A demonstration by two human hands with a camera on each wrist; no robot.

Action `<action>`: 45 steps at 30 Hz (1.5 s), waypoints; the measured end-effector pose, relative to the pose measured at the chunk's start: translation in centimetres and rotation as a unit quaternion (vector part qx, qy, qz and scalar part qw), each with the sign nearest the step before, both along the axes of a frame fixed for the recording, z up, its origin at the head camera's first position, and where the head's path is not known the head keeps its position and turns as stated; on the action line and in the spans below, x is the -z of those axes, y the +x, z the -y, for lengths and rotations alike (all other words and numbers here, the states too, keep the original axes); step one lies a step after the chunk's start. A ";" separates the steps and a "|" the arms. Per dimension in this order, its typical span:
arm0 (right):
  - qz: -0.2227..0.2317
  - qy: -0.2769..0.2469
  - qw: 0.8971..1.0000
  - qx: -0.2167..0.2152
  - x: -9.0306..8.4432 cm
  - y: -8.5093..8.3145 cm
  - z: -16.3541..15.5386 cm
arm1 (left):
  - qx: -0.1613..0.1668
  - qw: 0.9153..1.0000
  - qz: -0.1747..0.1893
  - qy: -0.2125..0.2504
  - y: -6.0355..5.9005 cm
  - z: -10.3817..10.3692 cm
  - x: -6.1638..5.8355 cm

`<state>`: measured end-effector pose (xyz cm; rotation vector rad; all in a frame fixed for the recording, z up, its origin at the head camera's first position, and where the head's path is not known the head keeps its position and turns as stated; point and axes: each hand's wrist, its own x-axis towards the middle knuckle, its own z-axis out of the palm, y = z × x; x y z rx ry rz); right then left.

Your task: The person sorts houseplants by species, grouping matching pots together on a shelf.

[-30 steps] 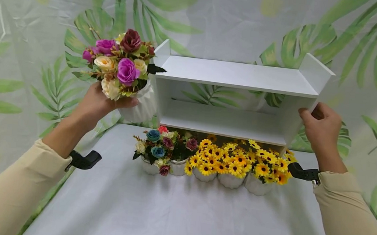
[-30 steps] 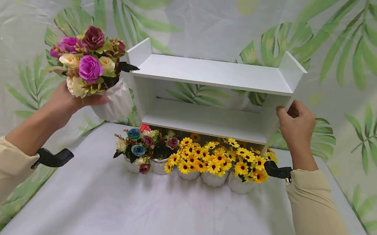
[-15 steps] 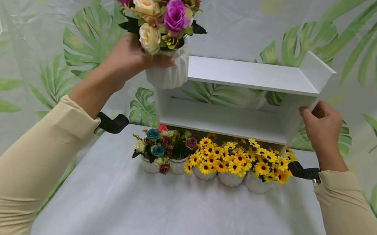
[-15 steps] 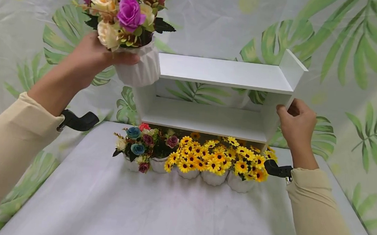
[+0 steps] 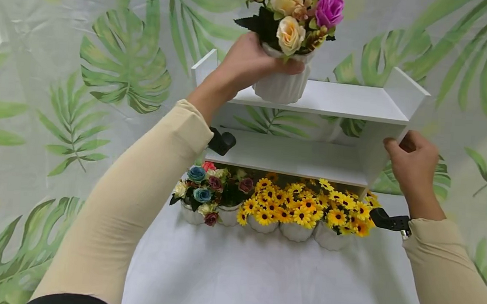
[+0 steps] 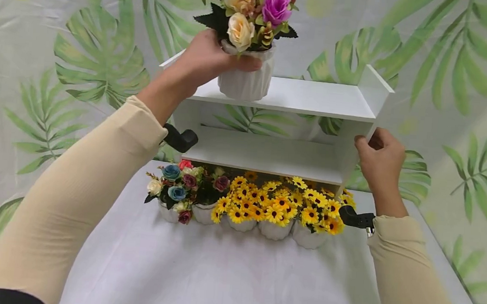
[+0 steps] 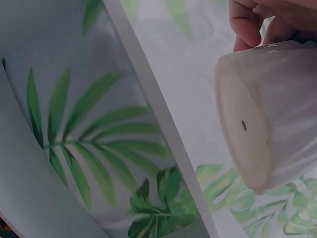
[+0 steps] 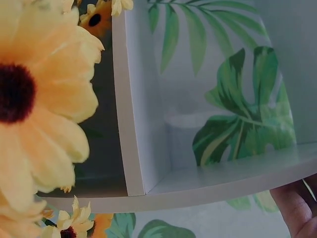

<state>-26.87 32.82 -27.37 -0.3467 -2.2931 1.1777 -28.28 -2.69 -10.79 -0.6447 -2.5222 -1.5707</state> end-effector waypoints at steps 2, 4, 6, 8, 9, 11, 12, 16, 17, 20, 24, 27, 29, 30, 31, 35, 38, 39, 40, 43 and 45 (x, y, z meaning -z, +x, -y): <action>0.001 -0.001 1.000 0.000 -0.1 0.0 0.0 | -0.005 1.000 0.007 -0.011 -0.3 -1.2 -0.1; 0.000 -0.001 1.000 -0.002 -0.1 0.0 0.1 | -0.010 1.000 0.012 -0.012 -0.6 -2.2 0.0; -0.002 0.000 1.000 -0.003 0.0 0.0 0.2 | -0.017 1.000 0.018 -0.009 -0.8 -3.3 0.1; -0.002 0.002 1.000 -0.006 -0.1 0.1 0.3 | -0.026 0.999 0.020 -0.012 -0.9 -4.2 0.3; -0.001 0.002 1.000 -0.007 -0.1 0.1 0.3 | -0.030 0.999 0.019 -0.017 -0.9 -4.7 0.4; 0.001 0.003 1.000 -0.005 -0.1 0.1 0.3 | -0.040 0.998 0.022 -0.033 -1.0 -5.7 0.4; 0.000 0.001 1.000 -0.004 -0.1 0.1 0.3 | -0.043 0.998 0.021 -0.044 -1.0 -6.2 0.4; -0.002 -0.004 1.000 -0.004 -0.1 0.1 0.2 | -0.060 0.995 0.027 -0.077 -1.2 -7.8 0.4; -0.003 -0.005 1.000 -0.006 -0.1 0.1 0.2 | -0.063 0.994 0.027 -0.083 -1.2 -8.1 0.5; -0.001 -0.004 1.000 -0.009 0.0 0.3 0.2 | -0.067 0.993 0.026 -0.093 -1.2 -8.8 0.8; 0.003 0.000 1.000 -0.006 -0.1 0.6 0.2 | -0.069 0.992 0.024 -0.104 -1.2 -9.7 1.1; 0.002 0.002 1.000 -0.006 -0.3 0.7 0.2 | -0.072 0.991 0.029 -0.109 -1.2 -10.2 1.4; 0.000 0.004 1.000 -0.008 -0.3 0.7 0.2 | -0.074 0.990 0.030 -0.112 -1.2 -10.5 1.6; 0.000 0.002 1.000 -0.007 -0.3 0.7 0.2 | -0.075 0.990 0.033 -0.114 -1.2 -10.6 1.7; -0.001 0.001 1.000 -0.007 -0.3 0.8 0.3 | -0.076 0.990 0.034 -0.116 -1.2 -10.8 1.8; 0.001 -0.002 1.000 -0.004 -0.2 0.8 0.5 | -0.077 0.990 0.040 -0.113 -1.2 -11.3 2.0; 0.001 -0.001 1.000 -0.004 -0.1 0.7 0.7 | -0.076 0.991 0.046 -0.102 -1.3 -11.6 2.1; 0.000 -0.002 1.000 -0.004 -0.1 0.7 0.8 | -0.075 0.991 0.047 -0.101 -1.3 -11.7 2.2; 0.000 -0.001 1.000 -0.004 -0.1 0.8 0.8 | -0.074 0.991 0.049 -0.100 -1.3 -11.8 2.2; -0.001 0.000 1.000 -0.005 -0.1 0.8 1.0 | -0.073 0.991 0.057 -0.100 -1.4 -12.2 2.2; 0.000 0.001 1.000 -0.006 -0.1 0.8 1.0 | -0.069 0.992 0.058 -0.094 -1.4 -12.4 2.3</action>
